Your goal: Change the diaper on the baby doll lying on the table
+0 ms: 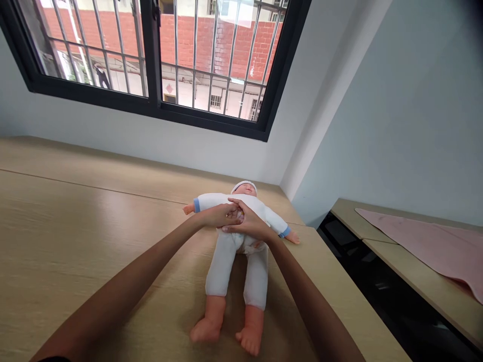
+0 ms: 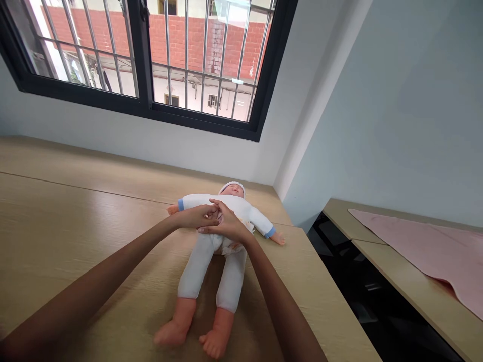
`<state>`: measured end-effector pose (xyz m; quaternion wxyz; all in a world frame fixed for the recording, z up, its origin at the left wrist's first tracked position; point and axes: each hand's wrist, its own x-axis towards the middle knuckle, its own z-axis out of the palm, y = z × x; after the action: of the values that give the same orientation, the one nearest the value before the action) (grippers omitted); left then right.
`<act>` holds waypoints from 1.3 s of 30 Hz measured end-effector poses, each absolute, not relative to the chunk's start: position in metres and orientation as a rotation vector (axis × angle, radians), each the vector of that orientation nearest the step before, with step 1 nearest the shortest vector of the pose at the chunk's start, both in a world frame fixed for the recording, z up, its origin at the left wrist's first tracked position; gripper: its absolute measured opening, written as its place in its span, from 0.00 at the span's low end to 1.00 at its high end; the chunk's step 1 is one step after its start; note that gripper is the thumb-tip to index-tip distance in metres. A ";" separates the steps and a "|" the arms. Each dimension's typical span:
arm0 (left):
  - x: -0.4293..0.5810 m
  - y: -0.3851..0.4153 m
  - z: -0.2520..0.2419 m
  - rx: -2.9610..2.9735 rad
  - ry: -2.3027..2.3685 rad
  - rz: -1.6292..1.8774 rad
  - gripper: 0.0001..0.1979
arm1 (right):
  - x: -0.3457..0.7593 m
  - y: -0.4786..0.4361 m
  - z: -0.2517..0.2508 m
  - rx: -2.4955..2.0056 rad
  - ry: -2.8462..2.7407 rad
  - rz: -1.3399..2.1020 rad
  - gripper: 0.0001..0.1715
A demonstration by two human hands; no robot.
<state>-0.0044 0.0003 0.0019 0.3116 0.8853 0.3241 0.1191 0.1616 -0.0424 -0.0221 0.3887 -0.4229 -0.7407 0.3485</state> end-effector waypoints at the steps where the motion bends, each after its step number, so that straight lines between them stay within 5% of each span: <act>1: -0.005 0.001 0.002 2.328 0.825 0.300 0.11 | 0.163 -0.043 -0.020 -1.054 -1.868 0.908 0.51; 6: -0.006 0.007 0.000 2.220 0.701 0.279 0.14 | 0.179 -0.042 -0.008 -0.977 -1.697 1.035 0.32; 11: -0.004 0.006 0.000 2.117 0.683 0.317 0.15 | 0.194 -0.046 0.010 -1.209 -1.711 0.745 0.19; 20: -0.006 0.001 -0.001 2.287 0.826 0.376 0.14 | 0.217 -0.058 0.020 -1.438 -2.074 0.471 0.21; 39: -0.001 0.006 -0.003 2.325 0.862 0.474 0.06 | 0.208 -0.057 0.017 -1.405 -2.117 0.520 0.21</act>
<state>-0.0013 0.0064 -0.0033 0.3034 0.8775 0.3253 0.1791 0.2079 -0.0567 0.0173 0.2709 -0.5215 -0.7858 0.1930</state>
